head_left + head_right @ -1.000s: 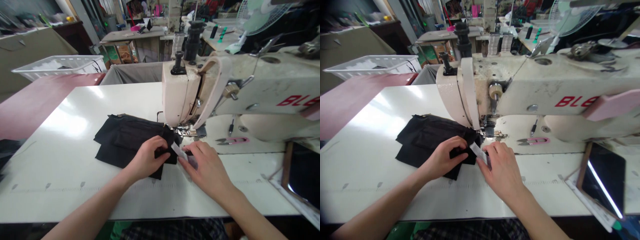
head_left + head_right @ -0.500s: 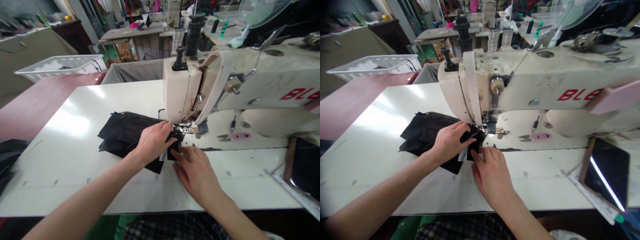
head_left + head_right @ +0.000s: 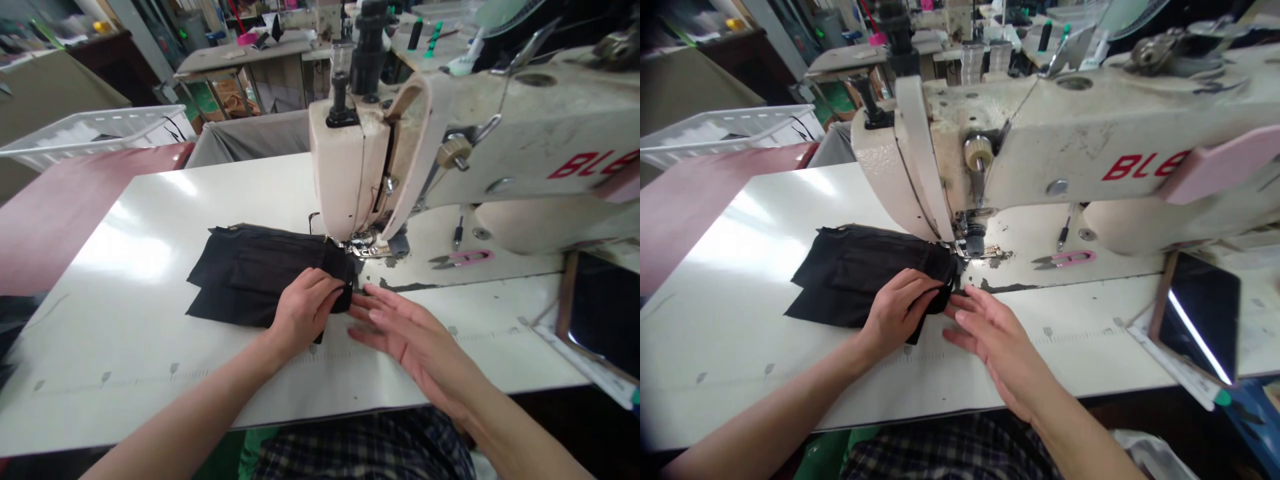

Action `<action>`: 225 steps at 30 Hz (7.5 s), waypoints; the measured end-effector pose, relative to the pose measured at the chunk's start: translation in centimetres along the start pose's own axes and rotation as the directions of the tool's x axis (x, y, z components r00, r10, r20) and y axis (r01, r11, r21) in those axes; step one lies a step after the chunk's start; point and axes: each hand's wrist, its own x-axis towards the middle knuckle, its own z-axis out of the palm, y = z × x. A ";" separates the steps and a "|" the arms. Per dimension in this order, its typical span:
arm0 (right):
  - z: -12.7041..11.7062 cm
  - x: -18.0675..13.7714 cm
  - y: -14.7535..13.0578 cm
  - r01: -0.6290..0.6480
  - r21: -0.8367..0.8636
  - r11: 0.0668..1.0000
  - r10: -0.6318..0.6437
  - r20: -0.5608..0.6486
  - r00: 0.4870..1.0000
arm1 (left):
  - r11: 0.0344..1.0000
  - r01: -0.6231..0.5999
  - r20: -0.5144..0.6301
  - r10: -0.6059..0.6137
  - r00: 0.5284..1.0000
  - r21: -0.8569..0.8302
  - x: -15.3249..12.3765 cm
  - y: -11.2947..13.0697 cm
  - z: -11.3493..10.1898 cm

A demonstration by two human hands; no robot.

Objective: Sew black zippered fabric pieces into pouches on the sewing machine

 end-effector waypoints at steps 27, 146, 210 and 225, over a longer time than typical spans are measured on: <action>2.7 1.9 0.6 -0.098 0.271 0.958 0.128 -0.093 0.987 | 0.871 -0.415 0.050 0.417 0.907 0.263 -0.3 -0.5 -1.5; -5.5 1.0 1.0 0.472 -0.862 -0.186 -0.527 0.493 0.692 | 0.925 -0.272 0.231 0.213 0.949 0.264 -0.4 -0.1 0.8; -0.1 1.5 -0.7 -0.171 0.062 0.983 0.157 0.182 0.971 | 0.963 0.035 0.383 -0.140 0.913 0.267 -0.8 1.5 -3.1; 0.5 3.4 -0.3 -0.043 0.002 0.999 0.042 0.071 0.997 | 0.977 0.211 0.125 -0.208 0.970 -0.016 -3.2 2.1 -1.6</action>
